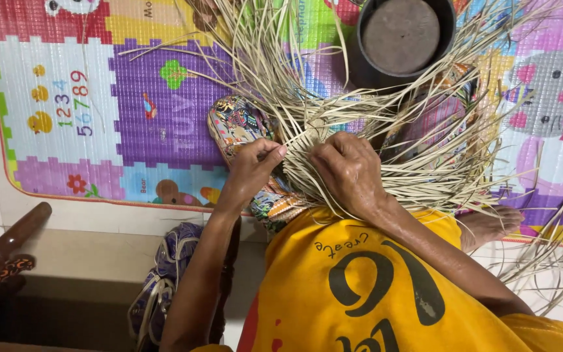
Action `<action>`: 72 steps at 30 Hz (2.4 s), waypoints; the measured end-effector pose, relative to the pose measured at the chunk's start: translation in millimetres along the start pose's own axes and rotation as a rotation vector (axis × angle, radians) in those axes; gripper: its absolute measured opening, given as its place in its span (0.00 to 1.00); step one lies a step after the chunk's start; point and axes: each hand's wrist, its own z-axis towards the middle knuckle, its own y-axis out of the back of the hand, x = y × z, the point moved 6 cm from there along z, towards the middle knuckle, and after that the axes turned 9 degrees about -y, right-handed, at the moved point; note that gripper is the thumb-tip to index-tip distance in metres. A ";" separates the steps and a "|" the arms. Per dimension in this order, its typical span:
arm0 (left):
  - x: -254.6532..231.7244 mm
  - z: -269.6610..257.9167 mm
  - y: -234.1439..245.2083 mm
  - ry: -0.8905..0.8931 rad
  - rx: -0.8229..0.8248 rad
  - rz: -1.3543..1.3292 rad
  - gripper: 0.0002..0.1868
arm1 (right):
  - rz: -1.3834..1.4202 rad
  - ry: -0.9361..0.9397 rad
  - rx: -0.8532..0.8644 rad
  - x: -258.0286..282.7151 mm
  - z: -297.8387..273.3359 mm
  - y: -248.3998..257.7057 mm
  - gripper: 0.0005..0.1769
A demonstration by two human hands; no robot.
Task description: Weaving dried palm leaves together to create a handcrafted item while sitting on a floor mat.
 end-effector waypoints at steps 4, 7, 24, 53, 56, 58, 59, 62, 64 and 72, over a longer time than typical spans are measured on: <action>-10.0 -3.4 -6.1 0.036 0.026 -0.111 0.13 | 0.030 -0.011 0.116 7.0 -8.4 2.0 0.01; -10.8 -3.1 -6.5 -0.021 0.020 -0.077 0.10 | 0.193 -0.085 0.217 -2.2 -16.6 -4.5 0.02; -4.0 -8.4 -32.3 -0.326 0.018 0.044 0.04 | 0.778 -0.609 0.378 -16.1 3.4 -12.8 0.12; 26.3 -2.7 -1.3 -0.072 -0.003 -0.159 0.16 | 0.528 -0.485 0.970 -16.7 -56.1 -13.7 0.24; 24.3 -3.6 -6.5 -0.022 -0.003 -0.318 0.18 | 0.507 -0.490 0.944 -19.9 -54.9 -16.2 0.22; 22.7 -3.1 -8.0 -0.032 0.010 -0.303 0.18 | 0.480 -0.490 0.937 -19.7 -60.1 -19.5 0.23; 21.1 -2.3 -8.1 -0.044 0.019 -0.284 0.19 | 0.453 -0.483 0.931 -19.9 -61.3 -21.6 0.24; 35.5 -1.0 -6.8 -0.064 0.033 -0.256 0.22 | 0.484 -0.451 0.940 -17.0 -63.0 -22.8 0.22; 45.6 0.4 -8.7 -0.059 0.048 -0.257 0.21 | 0.508 -0.466 0.949 -22.7 -65.4 -22.3 0.21; 59.1 10.4 -22.1 -0.141 0.135 -0.210 0.13 | 0.558 -0.559 0.968 -34.6 -61.1 3.3 0.21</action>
